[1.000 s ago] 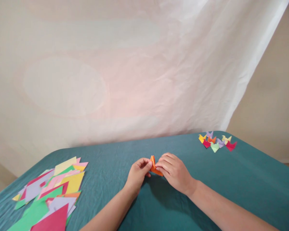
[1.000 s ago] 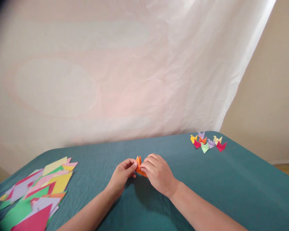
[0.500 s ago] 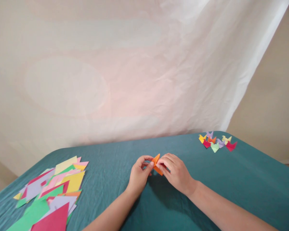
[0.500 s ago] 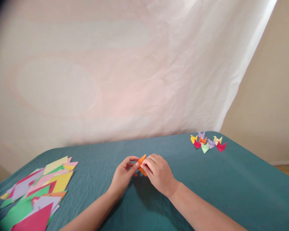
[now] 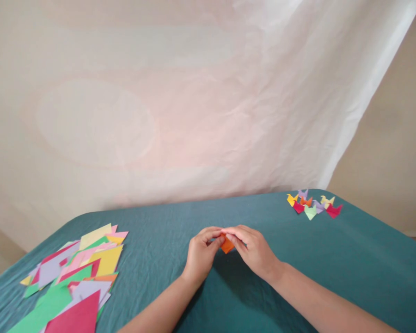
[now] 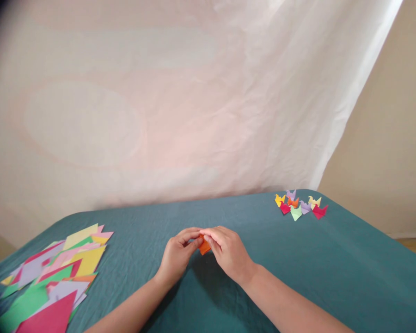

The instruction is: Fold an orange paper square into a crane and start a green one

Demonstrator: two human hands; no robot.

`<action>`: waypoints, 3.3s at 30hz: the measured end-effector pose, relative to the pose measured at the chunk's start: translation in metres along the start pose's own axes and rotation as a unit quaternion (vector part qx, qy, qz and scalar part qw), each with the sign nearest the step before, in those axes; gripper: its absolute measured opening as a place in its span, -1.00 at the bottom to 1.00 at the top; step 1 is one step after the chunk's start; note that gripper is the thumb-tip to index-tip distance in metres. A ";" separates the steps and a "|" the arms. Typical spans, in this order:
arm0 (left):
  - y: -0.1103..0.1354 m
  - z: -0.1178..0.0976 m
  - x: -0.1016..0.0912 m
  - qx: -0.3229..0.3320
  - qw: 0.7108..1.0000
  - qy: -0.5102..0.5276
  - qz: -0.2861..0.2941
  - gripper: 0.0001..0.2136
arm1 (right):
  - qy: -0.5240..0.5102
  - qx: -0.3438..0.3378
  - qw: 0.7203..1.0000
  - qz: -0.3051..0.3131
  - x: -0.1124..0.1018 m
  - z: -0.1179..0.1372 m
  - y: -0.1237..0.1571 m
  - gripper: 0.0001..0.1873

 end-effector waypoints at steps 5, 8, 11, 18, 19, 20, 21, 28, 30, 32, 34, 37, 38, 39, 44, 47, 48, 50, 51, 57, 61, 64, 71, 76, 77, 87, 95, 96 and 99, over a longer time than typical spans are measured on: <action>-0.001 0.014 0.003 -0.058 0.994 0.095 0.006 -0.84 | 0.008 0.024 0.999 -0.041 -0.009 -0.007 -0.004 -0.84; -0.001 0.020 0.004 -0.100 0.984 0.147 0.006 -0.81 | -0.010 0.048 0.998 -0.042 -0.009 -0.016 -0.006 -0.87; -0.002 0.019 0.002 -0.108 0.981 0.160 0.006 -0.81 | -0.030 0.064 0.997 -0.027 -0.006 -0.020 -0.007 -0.89; -0.002 0.019 0.002 -0.104 0.983 0.151 0.006 -0.81 | -0.001 0.046 0.999 -0.027 -0.006 -0.018 -0.006 -0.90; -0.002 0.017 0.001 -0.094 0.986 0.136 0.005 -0.81 | 0.005 0.046 0.999 -0.028 -0.006 -0.017 -0.005 -0.90; -0.003 0.014 -0.001 -0.077 0.991 0.112 0.004 -0.83 | 0.011 0.047 0.998 -0.028 -0.005 -0.017 -0.005 -0.90; -0.003 0.009 -0.004 -0.051 0.995 0.081 0.004 -0.84 | 0.017 0.049 0.998 -0.028 -0.005 -0.017 -0.004 -0.91; -0.004 -0.027 -0.007 0.126 0.984 -0.088 0.087 -0.83 | 0.011 0.048 0.998 -0.025 -0.005 -0.015 -0.004 -0.92; -0.005 -0.023 -0.008 0.102 0.989 -0.069 0.084 -0.84 | -0.009 0.050 0.999 -0.019 -0.005 -0.016 -0.005 -0.93; -0.008 -0.013 -0.010 0.049 0.996 -0.024 0.067 -0.86 | -0.033 0.061 0.998 -0.012 -0.006 -0.018 -0.006 -0.95; -0.009 -0.001 -0.010 -0.012 0.998 0.031 0.051 -0.87 | -0.057 0.083 0.995 -0.004 -0.006 -0.022 -0.008 -0.94; -0.008 0.009 -0.007 -0.072 0.991 0.107 0.040 -0.84 | -0.097 0.118 0.988 0.013 -0.007 -0.027 -0.010 -0.90; -0.008 0.011 -0.006 -0.086 0.987 0.128 0.037 -0.82 | -0.111 0.125 0.986 0.018 -0.007 -0.027 -0.010 -0.89; -0.007 0.012 -0.005 -0.098 0.984 0.146 0.034 -0.81 | -0.124 0.129 0.984 0.024 -0.007 -0.028 -0.011 -0.88; -0.005 0.015 0.000 -0.134 0.972 0.186 0.043 -0.77 | -0.185 0.166 0.967 0.062 -0.002 -0.032 -0.009 -0.83; -0.005 0.017 0.000 -0.139 0.974 0.176 0.042 -0.80 | -0.199 0.199 0.957 0.077 0.002 -0.036 -0.006 -0.82; -0.005 0.017 0.000 -0.137 0.975 0.173 0.039 -0.82 | -0.201 0.203 0.955 0.078 0.003 -0.036 -0.006 -0.82; -0.005 0.017 0.000 -0.132 0.976 0.168 0.033 -0.83 | -0.208 0.202 0.954 0.078 0.003 -0.035 -0.006 -0.83; -0.005 0.017 0.000 -0.129 0.977 0.167 0.033 -0.83 | -0.213 0.201 0.953 0.078 0.003 -0.035 -0.006 -0.83; -0.004 0.010 0.004 -0.124 0.972 0.187 0.064 -0.82 | -0.266 0.208 0.938 0.072 0.005 -0.041 -0.006 -0.80; -0.006 0.006 0.004 -0.098 0.970 0.214 0.060 -0.72 | -0.300 0.206 0.929 0.059 0.006 -0.047 -0.008 -0.80; -0.006 0.009 0.003 -0.102 0.978 0.175 0.056 -0.75 | -0.295 0.200 0.933 0.047 0.004 -0.046 -0.008 -0.83; -0.002 0.010 -0.004 -0.089 0.994 0.041 0.050 -0.78 | -0.161 0.109 0.981 -0.011 -0.009 -0.025 -0.009 -0.94; -0.001 0.003 -0.004 -0.043 0.996 -0.054 0.058 -0.84 | -0.107 0.031 0.994 0.011 -0.006 -0.005 -0.006 -0.90; -0.001 0.001 -0.003 -0.032 0.995 -0.076 0.058 -0.84 | -0.101 0.020 0.995 0.015 -0.005 -0.002 -0.005 -0.89; 0.007 -0.032 -0.002 0.135 0.938 -0.317 0.026 -0.85 | 0.105 -0.045 0.993 -0.044 -0.006 0.023 0.001 -0.83; 0.014 -0.044 0.004 0.176 0.922 -0.343 0.024 -0.85 | 0.216 -0.063 0.971 -0.074 -0.005 0.027 0.003 -0.87; 0.014 -0.044 0.004 0.176 0.922 -0.345 0.022 -0.85 | 0.223 -0.065 0.970 -0.073 -0.005 0.028 0.003 -0.87; 0.014 -0.045 0.004 0.176 0.920 -0.350 0.023 -0.85 | 0.235 -0.071 0.967 -0.072 -0.004 0.030 0.004 -0.86</action>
Point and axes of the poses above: each hand's wrist, its own y-axis away from the middle knuckle, its own x-axis out of the palm, z = x × y, the point moved 7 cm from there along -y, towards the middle knuckle, and after that the axes turned 8 degrees about x, right-handed, at the moved point
